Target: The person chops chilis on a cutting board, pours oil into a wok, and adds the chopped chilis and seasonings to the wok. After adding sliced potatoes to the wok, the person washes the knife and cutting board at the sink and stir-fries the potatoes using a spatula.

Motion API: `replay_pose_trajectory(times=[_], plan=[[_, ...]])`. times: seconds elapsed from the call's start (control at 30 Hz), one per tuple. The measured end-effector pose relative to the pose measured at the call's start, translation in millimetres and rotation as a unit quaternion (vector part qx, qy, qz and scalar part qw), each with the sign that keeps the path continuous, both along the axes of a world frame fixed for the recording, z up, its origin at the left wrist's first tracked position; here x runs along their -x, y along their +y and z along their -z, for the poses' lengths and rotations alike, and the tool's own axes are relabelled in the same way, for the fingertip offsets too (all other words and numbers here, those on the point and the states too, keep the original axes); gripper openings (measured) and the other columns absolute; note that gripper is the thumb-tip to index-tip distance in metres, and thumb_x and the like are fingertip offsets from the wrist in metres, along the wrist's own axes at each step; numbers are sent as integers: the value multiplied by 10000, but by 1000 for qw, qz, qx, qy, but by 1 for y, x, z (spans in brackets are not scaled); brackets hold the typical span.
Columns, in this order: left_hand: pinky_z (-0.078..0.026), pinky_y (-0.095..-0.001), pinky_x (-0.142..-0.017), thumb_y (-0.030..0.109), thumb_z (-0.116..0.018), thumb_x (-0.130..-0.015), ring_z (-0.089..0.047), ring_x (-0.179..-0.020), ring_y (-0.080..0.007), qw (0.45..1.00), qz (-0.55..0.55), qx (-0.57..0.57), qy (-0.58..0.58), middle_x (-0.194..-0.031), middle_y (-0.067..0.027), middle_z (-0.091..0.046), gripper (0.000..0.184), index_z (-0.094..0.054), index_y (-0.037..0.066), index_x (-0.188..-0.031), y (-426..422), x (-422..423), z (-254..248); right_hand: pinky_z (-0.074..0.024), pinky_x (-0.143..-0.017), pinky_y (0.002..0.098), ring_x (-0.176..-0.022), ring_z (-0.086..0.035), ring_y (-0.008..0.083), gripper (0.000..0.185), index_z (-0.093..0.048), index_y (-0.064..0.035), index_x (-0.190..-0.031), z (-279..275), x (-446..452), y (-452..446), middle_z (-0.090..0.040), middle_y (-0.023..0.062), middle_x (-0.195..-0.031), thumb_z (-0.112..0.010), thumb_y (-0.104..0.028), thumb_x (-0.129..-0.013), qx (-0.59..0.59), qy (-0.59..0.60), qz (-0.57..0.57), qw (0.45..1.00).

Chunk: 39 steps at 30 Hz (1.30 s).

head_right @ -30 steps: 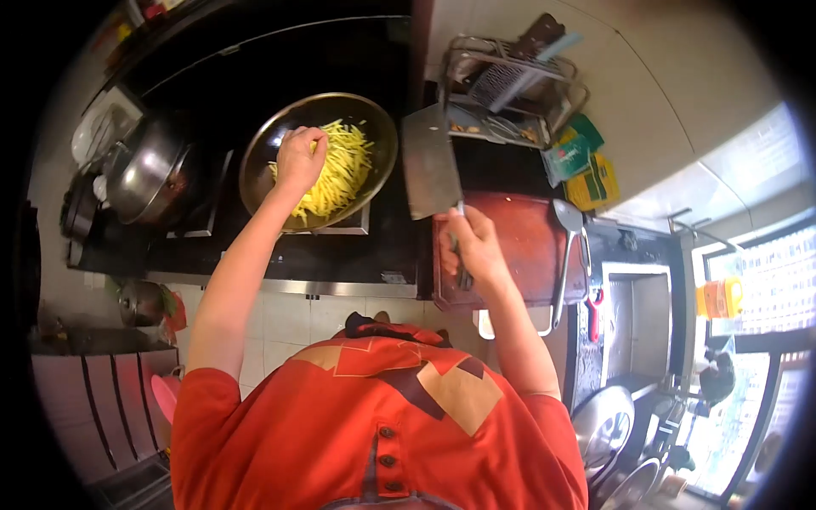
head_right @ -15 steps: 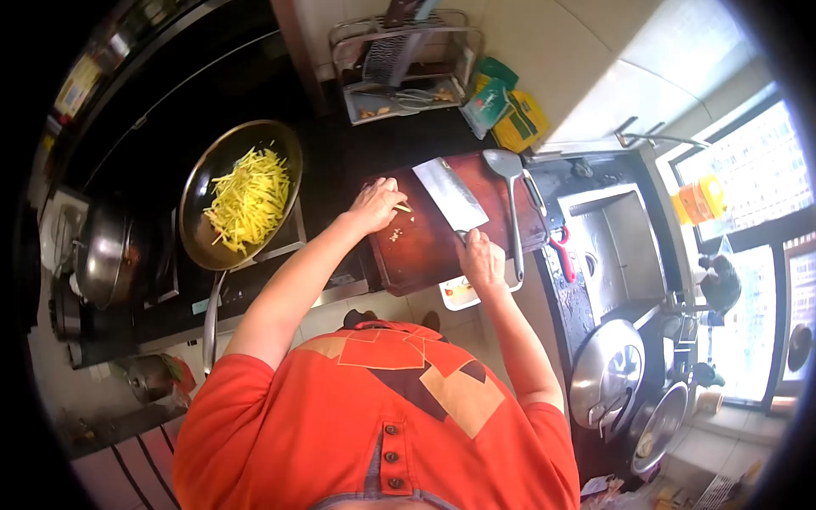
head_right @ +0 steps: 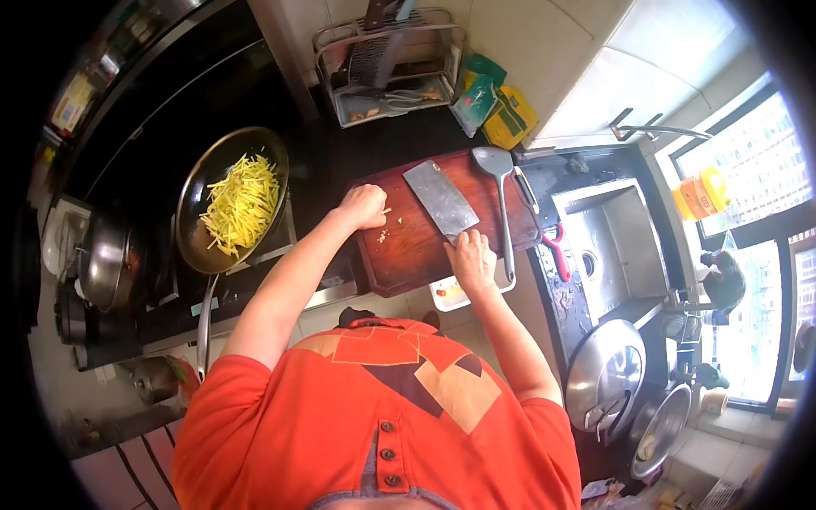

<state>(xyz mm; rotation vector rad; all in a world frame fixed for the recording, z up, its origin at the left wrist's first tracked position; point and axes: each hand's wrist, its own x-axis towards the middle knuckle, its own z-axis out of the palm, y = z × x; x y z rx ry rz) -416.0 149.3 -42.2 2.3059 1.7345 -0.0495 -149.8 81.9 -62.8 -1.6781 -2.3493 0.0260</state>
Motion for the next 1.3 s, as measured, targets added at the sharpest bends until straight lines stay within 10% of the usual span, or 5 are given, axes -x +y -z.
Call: replay_pose_trajectory(times=[0.3,0.67,0.87,1.07,1.3], plan=[[-531,-340,-658,131,-690,-633,-668,-709,-250,960,-91,-38,-262,-751,-124,-676,101,-673,47,-685,-21,46,-62,-508,-751,447,-907,-596,386,385,-557,-13,-1037,-9,-81,-2,-571,199,-965,-685,-303,-819,-5,16,160,987],[-518,-331,-629,182,-676,-809,-666,-688,-212,938,-276,-189,-94,-740,-111,-686,171,-698,17,-851,-120,258,-138,-491,-754,471,-909,-628,415,392,-482,-44,-1298,-49,-69,11,-642,245,-1000,-494,-155,-922,2,43,113,993],[-366,-250,-474,260,-623,-905,-448,-490,-64,749,-472,-243,-395,-623,-14,-589,335,-610,24,-668,-154,276,-145,-493,-718,432,-837,-617,411,349,-568,-31,-1231,-203,45,-15,-640,217,-986,-551,-52,-884,3,162,-212,964],[-181,-192,-344,378,-528,-958,-291,-383,-39,519,-486,-138,-689,-694,-39,-563,345,-562,77,-793,-180,304,-125,-478,-587,415,-686,-608,331,276,-647,-75,-1102,-266,167,-21,-586,137,-768,-594,-79,-831,-52,-59,-384,920],[-211,-187,-368,380,-498,-971,-339,-432,-40,483,-470,-139,-725,-699,-15,-556,339,-549,88,-807,-182,303,-124,-539,-568,334,-707,-671,277,160,-616,-76,-877,-232,274,-30,-633,118,-744,-641,-30,-727,-109,-226,-431,866]])
